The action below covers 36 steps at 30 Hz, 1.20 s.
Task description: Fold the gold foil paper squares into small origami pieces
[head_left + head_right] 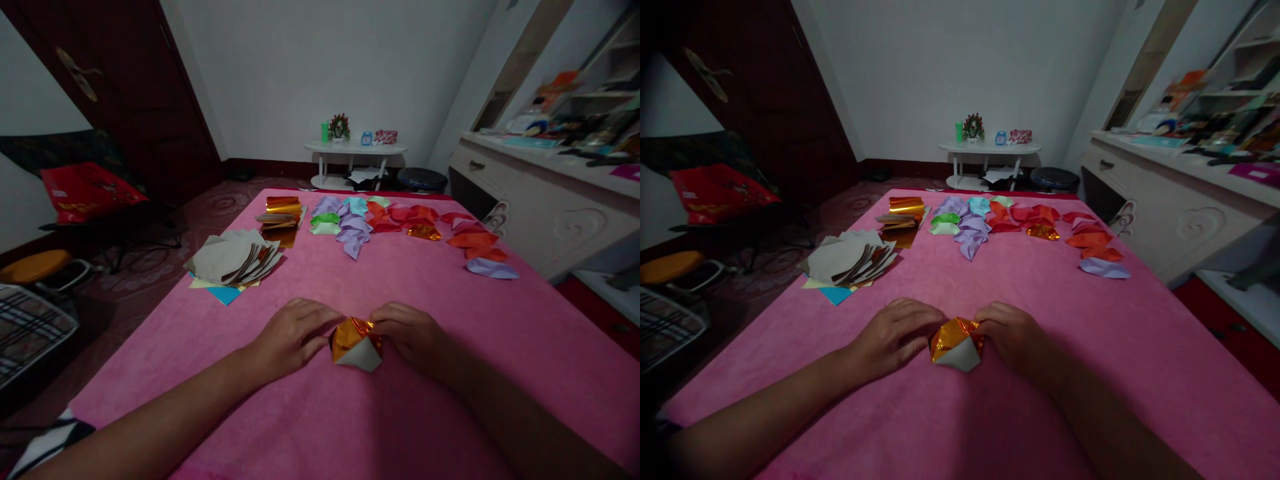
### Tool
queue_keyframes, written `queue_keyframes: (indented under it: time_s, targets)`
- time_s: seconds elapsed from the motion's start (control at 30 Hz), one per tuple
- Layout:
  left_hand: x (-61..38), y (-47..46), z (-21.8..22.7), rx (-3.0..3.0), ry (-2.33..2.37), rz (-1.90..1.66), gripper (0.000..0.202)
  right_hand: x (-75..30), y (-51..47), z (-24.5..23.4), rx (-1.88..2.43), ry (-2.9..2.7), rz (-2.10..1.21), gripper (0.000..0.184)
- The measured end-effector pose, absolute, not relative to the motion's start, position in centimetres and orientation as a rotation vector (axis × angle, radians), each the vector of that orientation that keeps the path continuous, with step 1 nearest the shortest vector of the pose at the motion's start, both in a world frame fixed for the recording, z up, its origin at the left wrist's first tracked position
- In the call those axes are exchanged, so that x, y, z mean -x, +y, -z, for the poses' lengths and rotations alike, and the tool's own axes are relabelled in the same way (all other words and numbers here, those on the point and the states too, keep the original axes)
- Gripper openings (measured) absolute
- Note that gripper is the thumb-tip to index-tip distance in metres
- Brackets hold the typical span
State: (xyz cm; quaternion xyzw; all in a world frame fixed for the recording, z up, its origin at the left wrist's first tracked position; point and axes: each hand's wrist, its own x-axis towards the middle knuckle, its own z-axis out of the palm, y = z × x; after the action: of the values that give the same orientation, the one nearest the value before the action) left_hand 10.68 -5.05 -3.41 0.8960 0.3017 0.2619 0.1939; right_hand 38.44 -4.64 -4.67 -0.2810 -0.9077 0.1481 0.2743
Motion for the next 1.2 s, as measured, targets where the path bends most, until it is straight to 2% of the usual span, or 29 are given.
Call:
queue_keyframes:
  time_s: [0.1,0.23,0.43,0.53,0.77,1.2]
  targets:
    - [-10.8,-5.5,3.5,-2.59,0.878,-0.823,0.024,-38.2,-5.0,4.6,0.779,-2.432,-0.432,0.028]
    - [-10.8,-6.4,3.1,-2.64,0.835,-0.858,0.022,-38.1,-5.3,4.5,0.78,-2.421,-0.434,0.028]
    - [-11.3,-7.1,2.8,-2.717,0.732,-0.681,0.041,-38.0,-5.7,4.2,0.784,-2.409,-0.397,0.027]
    - [-11.7,-7.3,3.1,-2.75,0.743,-0.657,0.042,-37.9,-5.9,4.0,0.801,-2.426,-0.408,0.027]
    - [-12.8,-7.9,3.8,-2.843,0.816,-0.634,0.02,-38.1,-6.0,3.9,0.832,-2.447,-0.427,0.026]
    - [-11.4,-5.5,4.5,-2.316,0.692,-0.758,0.012,-37.7,-6.2,4.0,0.836,-2.476,-0.325,0.015]
